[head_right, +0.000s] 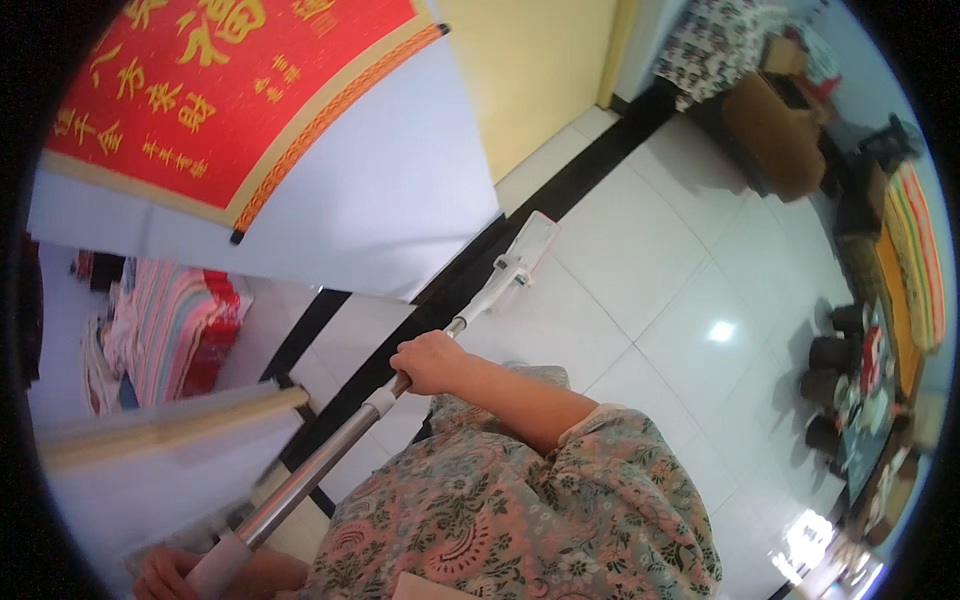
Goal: The person mops the tiled floor in a bedroom and living area using a flat mop. They manually pick up a piece of debris from the floor and dispose of it in a bathroom trash bin. The person then rinses the mop head in a bucket of water in the bathroom and resumes mopping the floor in the living area.
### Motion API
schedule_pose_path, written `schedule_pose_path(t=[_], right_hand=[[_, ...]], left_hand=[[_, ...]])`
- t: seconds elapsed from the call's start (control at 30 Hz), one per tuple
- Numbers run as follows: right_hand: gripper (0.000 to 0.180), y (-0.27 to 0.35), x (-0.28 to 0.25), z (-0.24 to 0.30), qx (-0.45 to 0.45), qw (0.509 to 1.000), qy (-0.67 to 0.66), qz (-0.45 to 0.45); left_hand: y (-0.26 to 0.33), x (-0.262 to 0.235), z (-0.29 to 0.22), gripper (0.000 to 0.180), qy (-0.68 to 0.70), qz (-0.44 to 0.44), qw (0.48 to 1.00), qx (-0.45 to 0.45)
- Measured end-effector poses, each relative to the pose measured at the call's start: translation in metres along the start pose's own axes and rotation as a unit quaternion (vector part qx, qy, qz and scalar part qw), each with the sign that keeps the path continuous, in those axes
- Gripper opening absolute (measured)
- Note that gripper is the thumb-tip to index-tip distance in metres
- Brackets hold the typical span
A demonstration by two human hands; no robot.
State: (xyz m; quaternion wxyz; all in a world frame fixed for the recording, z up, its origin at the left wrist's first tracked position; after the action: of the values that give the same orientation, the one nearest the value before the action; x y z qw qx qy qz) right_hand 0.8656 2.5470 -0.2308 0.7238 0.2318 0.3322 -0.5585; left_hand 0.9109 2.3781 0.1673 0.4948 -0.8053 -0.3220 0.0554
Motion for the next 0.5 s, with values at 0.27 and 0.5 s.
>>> schedule_pose_path(t=[0.27,0.5], right_hand=[[0.011,0.045,-0.079,-0.096,0.205,0.955,0.077,-0.200],[0.028,0.126,-0.158,-0.233,0.309,0.867,0.090,-0.381]], left_hand=[[-0.003,-0.046,0.077,0.024,-0.065,-0.112,0.988,-0.085],[-0.005,0.017,0.231,0.023,-0.036,0.038,0.966,-0.255]])
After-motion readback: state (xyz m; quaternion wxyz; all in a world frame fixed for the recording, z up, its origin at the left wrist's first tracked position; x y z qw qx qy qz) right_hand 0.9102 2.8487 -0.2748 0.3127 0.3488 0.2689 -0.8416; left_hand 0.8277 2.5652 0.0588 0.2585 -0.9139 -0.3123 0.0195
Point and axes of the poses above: each hand's wrist, its own y-axis away from the middle knuckle, its own x-axis out of the palm, z = x × y, the point moved 10 cm from there along -y, towards the middle knuckle, and after that the axes turned 2 degrees about -x, right-handed, at the moved point
